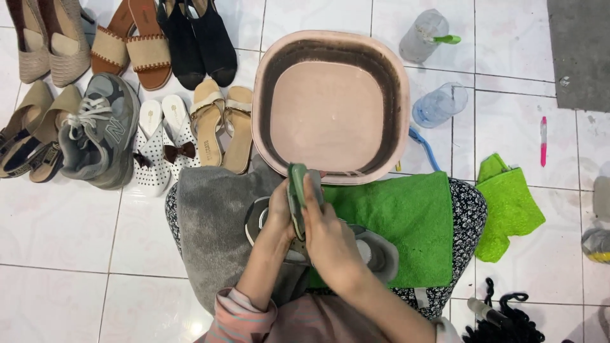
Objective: Cleaning the logo and side of a New Balance sneaker using a small brush and water from a basin.
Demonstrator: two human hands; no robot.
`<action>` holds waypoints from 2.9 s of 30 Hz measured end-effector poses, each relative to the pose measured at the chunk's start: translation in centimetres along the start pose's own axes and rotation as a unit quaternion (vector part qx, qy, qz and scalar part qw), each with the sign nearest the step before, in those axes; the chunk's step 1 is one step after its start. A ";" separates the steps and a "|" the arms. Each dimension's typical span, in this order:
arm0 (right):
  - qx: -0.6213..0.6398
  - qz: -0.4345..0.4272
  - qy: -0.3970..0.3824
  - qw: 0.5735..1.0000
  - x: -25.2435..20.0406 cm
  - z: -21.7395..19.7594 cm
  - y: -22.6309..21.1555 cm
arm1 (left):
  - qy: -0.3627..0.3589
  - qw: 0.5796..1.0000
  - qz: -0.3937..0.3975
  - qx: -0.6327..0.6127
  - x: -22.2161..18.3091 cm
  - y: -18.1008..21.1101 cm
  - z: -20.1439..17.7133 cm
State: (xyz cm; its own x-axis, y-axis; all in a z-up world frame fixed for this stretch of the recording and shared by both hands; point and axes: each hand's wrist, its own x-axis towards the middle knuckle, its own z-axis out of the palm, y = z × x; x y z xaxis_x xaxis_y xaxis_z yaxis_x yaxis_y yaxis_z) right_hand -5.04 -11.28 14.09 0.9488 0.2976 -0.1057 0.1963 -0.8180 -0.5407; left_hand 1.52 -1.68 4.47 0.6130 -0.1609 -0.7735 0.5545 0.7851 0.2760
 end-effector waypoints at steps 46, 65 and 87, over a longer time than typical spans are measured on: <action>-0.090 -0.010 0.001 0.996 -0.8 -0.3 0.9 | -0.084 0.995 -0.014 -0.050 4.0 -1.5 -2.9; 0.012 0.009 -0.036 0.999 1.8 -2.0 0.6 | -0.027 1.000 0.001 -0.014 -0.3 -0.8 0.3; 0.104 0.068 -0.072 0.990 6.2 -4.2 3.0 | -0.098 0.993 -0.031 -0.053 4.8 -1.2 -4.7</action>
State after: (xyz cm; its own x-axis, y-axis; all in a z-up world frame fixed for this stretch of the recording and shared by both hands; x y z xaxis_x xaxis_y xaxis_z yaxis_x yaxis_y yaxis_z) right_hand 2.50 -13.97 15.27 0.9146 0.2712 -0.2999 -0.0005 -0.7410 -0.6715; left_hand 1.20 -0.62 -2.26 0.6830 -0.3165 -0.6582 0.5388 0.8268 0.1615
